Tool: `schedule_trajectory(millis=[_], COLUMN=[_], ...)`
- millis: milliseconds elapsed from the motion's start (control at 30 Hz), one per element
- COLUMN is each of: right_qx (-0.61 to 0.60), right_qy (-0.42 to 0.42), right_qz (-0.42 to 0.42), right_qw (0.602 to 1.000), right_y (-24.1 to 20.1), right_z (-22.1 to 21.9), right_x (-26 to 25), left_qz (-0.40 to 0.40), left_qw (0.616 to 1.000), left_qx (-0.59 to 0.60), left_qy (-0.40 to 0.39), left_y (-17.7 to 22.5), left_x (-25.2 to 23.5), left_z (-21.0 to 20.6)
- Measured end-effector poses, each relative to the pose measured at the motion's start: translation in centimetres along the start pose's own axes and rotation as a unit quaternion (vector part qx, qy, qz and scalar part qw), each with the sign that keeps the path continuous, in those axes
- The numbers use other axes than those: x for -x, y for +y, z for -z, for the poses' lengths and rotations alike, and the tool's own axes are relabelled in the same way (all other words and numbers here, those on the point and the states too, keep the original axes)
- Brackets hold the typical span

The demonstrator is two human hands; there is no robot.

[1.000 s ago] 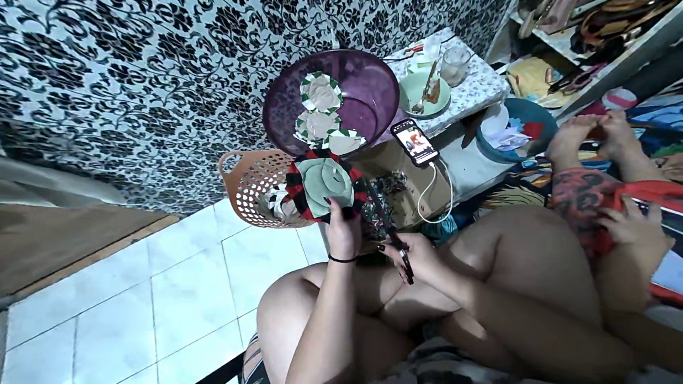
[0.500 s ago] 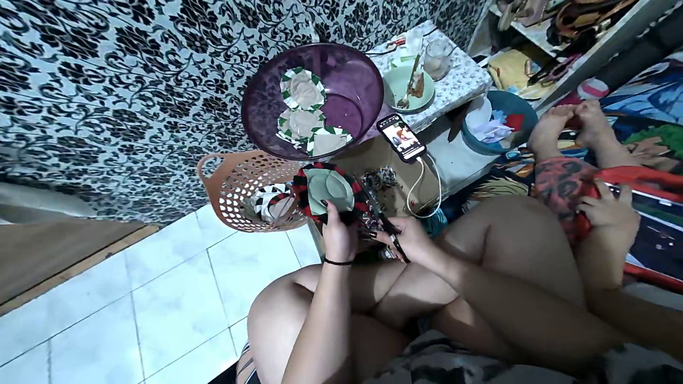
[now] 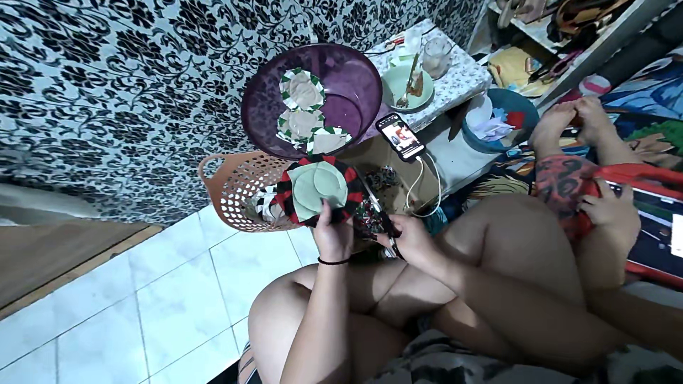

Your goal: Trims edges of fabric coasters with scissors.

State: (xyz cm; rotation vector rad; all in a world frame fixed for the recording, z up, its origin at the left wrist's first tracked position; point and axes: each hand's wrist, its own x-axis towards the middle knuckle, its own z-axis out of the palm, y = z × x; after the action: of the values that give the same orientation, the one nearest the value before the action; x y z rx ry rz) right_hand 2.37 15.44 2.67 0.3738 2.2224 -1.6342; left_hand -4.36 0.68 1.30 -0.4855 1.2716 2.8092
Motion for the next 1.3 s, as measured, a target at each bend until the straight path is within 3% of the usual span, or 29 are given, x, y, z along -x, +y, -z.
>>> schedule_trajectory(millis=[200,333,433,667,833,1000,1300], right_qx=[0.019,0.033,-0.018,-0.102,-0.135,-0.142,-0.168], right_qy=[0.038,-0.012,0.002,-0.081,-0.110,-0.095,-0.072], right_qz=[0.109,0.023,-0.029,0.019,0.066,0.110,0.097], right_qw=[0.993,0.999,0.999,0.991,0.982,0.979,0.978], right_y=[0.5,-0.2,0.1,0.7,1.0,1.4,0.8], right_z=[-1.2,-0.7,-0.4,-1.6,-3.5,-4.0,-3.9], right_x=[1.1,0.8,0.3,0.8,2.0,2.2,2.2], left_qz=[-0.025,-0.050,-0.066,-0.079,-0.092,-0.131,-0.160], left_qw=[1.000,0.998,0.996,0.994,0.994,0.990,0.982], left_qx=[-0.016,-0.021,-0.005,0.047,0.023,-0.015,-0.068], left_qy=[-0.004,0.031,0.067,0.065,0.058,0.055,0.066], left_y=[0.0,-0.1,-0.1,0.6,0.1,-0.5,-1.2], left_x=[-0.1,-0.3,-0.7,-0.7,-0.3,0.1,0.9], left_z=[0.2,-0.3,-0.3,-0.9,-1.3,-1.5,-1.9])
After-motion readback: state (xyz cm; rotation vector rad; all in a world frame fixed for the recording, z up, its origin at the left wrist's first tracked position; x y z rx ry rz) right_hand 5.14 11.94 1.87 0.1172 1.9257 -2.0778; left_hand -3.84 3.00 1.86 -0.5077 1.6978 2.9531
